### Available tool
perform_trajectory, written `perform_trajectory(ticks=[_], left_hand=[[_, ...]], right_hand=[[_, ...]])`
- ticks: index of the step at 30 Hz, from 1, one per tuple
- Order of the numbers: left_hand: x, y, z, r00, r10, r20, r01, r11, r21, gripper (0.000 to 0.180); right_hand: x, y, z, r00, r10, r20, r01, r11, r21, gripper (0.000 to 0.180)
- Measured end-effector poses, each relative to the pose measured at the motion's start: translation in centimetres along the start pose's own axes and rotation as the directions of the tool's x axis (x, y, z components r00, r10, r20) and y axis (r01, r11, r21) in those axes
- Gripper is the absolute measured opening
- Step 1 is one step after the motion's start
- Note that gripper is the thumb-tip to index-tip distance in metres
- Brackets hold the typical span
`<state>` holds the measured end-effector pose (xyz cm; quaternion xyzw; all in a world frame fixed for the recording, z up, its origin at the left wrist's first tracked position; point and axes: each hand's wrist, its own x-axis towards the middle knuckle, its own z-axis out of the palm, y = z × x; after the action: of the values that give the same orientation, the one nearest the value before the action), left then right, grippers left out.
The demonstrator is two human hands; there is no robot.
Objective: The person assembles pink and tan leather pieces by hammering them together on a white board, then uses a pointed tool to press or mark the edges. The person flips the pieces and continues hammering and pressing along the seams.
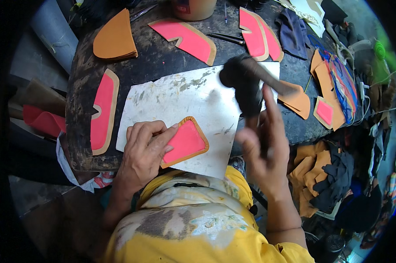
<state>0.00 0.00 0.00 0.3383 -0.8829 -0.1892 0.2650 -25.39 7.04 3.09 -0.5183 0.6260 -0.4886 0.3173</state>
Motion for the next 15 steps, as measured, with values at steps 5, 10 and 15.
perform_trajectory(ticks=[5,10,15], left_hand=[[0.3,0.2,-0.4,1.000,-0.006,-0.011,0.005,0.999,-0.032,0.043],[0.2,0.0,0.1,0.999,-0.013,-0.052,0.011,0.999,-0.043,0.038],[0.2,0.1,-0.2,0.998,-0.004,-0.069,0.002,1.000,-0.030,0.035]], right_hand=[[-1.2,-1.2,0.2,0.957,0.053,0.286,0.029,0.961,-0.275,0.059],[-0.7,-1.2,0.8,0.901,-0.307,0.307,0.417,0.810,-0.412,0.058],[0.9,-1.9,0.8,0.899,-0.206,0.387,0.377,0.815,-0.441,0.054]])
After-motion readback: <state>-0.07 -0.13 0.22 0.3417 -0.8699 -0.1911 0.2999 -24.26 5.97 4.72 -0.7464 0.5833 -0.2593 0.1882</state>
